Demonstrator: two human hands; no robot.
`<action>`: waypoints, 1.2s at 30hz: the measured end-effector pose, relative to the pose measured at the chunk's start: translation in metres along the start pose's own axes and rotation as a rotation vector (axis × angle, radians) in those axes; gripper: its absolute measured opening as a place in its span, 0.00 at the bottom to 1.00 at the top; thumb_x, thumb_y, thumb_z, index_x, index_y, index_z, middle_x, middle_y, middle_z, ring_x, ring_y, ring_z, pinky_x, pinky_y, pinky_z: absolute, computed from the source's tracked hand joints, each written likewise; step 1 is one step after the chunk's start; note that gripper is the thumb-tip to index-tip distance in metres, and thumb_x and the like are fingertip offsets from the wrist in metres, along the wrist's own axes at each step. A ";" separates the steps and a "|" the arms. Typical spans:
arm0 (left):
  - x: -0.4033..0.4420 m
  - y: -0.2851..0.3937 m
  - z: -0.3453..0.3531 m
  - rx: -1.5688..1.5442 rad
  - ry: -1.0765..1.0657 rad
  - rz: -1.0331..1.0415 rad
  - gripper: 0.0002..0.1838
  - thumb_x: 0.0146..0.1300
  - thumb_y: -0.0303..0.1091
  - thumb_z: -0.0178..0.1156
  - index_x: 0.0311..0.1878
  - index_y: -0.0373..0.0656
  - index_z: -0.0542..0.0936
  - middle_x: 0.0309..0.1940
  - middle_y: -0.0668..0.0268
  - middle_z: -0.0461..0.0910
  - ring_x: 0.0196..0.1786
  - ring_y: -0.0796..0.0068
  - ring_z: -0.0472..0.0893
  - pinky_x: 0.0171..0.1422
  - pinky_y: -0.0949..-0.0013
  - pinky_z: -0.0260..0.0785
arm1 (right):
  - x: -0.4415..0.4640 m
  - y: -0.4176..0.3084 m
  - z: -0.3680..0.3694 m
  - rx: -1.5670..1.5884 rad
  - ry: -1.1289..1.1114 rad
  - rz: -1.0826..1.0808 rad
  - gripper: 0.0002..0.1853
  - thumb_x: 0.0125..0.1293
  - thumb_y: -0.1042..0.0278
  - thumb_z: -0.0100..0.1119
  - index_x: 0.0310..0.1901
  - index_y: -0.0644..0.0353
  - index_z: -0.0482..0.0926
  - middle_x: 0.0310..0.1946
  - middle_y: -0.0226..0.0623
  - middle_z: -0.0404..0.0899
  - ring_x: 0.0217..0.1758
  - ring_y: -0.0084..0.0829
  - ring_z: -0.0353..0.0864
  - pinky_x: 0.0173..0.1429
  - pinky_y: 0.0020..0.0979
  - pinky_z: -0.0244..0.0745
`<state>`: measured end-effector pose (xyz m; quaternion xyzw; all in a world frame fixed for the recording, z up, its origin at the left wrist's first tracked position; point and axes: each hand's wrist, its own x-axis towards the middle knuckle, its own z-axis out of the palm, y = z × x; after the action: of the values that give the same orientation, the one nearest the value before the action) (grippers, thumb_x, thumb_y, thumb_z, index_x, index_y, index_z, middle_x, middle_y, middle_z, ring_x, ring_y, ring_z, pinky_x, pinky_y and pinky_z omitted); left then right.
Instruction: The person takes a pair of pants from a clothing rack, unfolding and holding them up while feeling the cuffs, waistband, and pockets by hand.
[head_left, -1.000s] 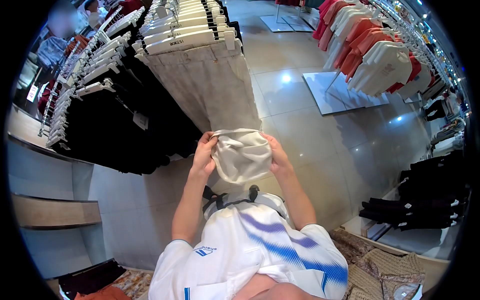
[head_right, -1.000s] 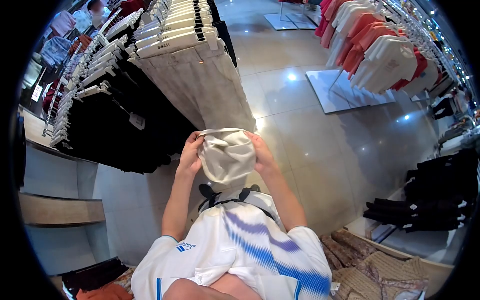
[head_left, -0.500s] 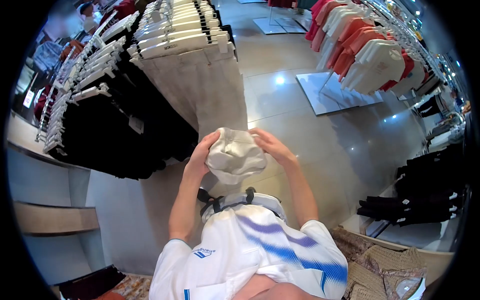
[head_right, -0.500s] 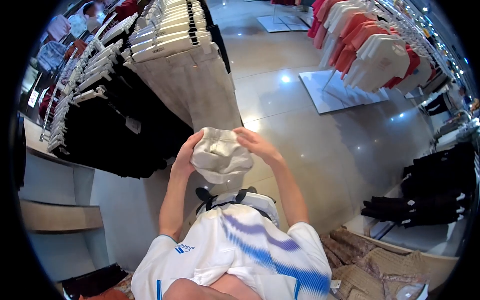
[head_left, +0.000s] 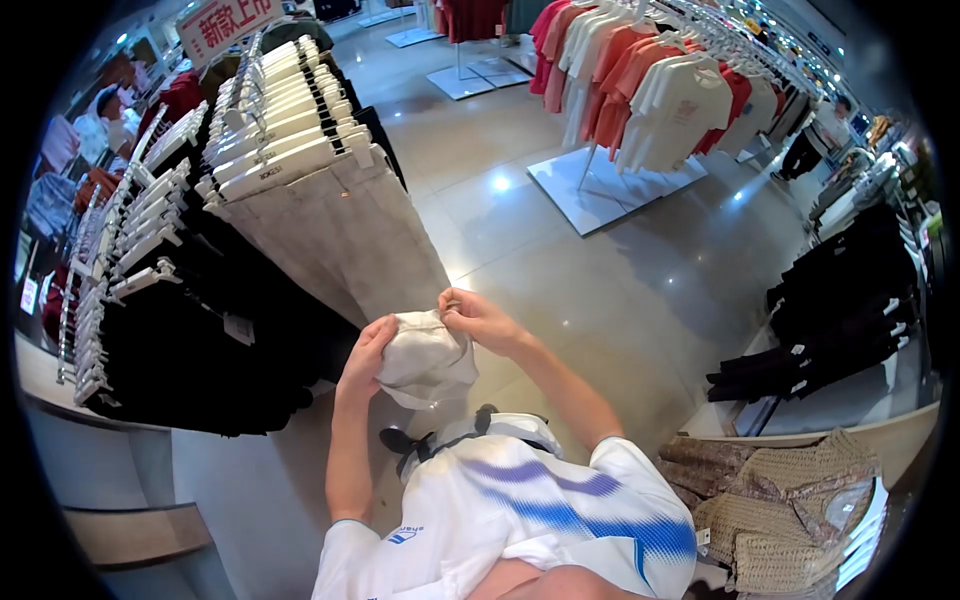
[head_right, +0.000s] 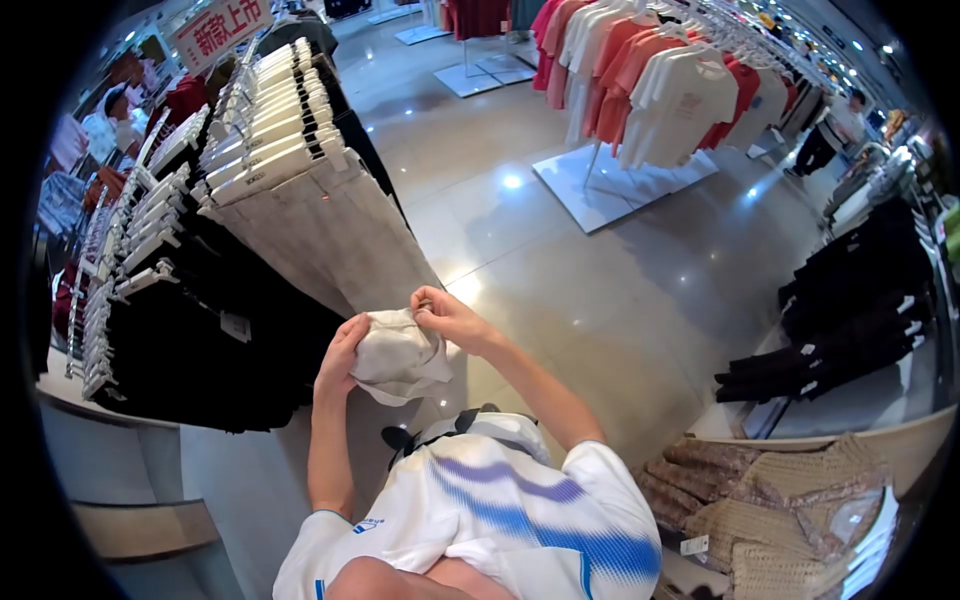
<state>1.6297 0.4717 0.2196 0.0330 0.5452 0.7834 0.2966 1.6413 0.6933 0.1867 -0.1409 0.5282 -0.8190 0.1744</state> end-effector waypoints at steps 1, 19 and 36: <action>0.002 -0.004 -0.007 0.031 -0.003 0.022 0.15 0.72 0.43 0.50 0.42 0.41 0.78 0.31 0.75 0.78 0.33 0.87 0.74 0.37 0.78 0.68 | -0.003 -0.001 0.002 -0.004 0.009 -0.004 0.06 0.66 0.72 0.53 0.43 0.59 0.69 0.32 0.25 0.74 0.35 0.13 0.72 0.39 0.18 0.68; 0.003 -0.023 -0.025 1.106 0.081 0.386 0.18 0.46 0.24 0.68 0.39 0.31 0.74 0.35 0.48 0.81 0.42 0.50 0.82 0.44 0.60 0.72 | -0.011 -0.027 0.031 -0.346 -0.048 0.177 0.19 0.69 0.51 0.54 0.40 0.63 0.81 0.31 0.26 0.79 0.33 0.15 0.73 0.38 0.24 0.70; 0.004 -0.097 -0.087 -0.557 0.301 -0.062 0.13 0.66 0.24 0.48 0.53 0.35 0.73 0.51 0.54 0.77 0.53 0.60 0.78 0.57 0.57 0.75 | -0.004 0.021 0.026 0.697 0.126 0.179 0.16 0.71 0.58 0.51 0.52 0.60 0.73 0.47 0.34 0.79 0.50 0.29 0.80 0.56 0.35 0.77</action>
<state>1.6352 0.4236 0.0984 -0.1821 0.3483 0.8892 0.2340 1.6591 0.6656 0.1776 0.0244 0.2372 -0.9385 0.2498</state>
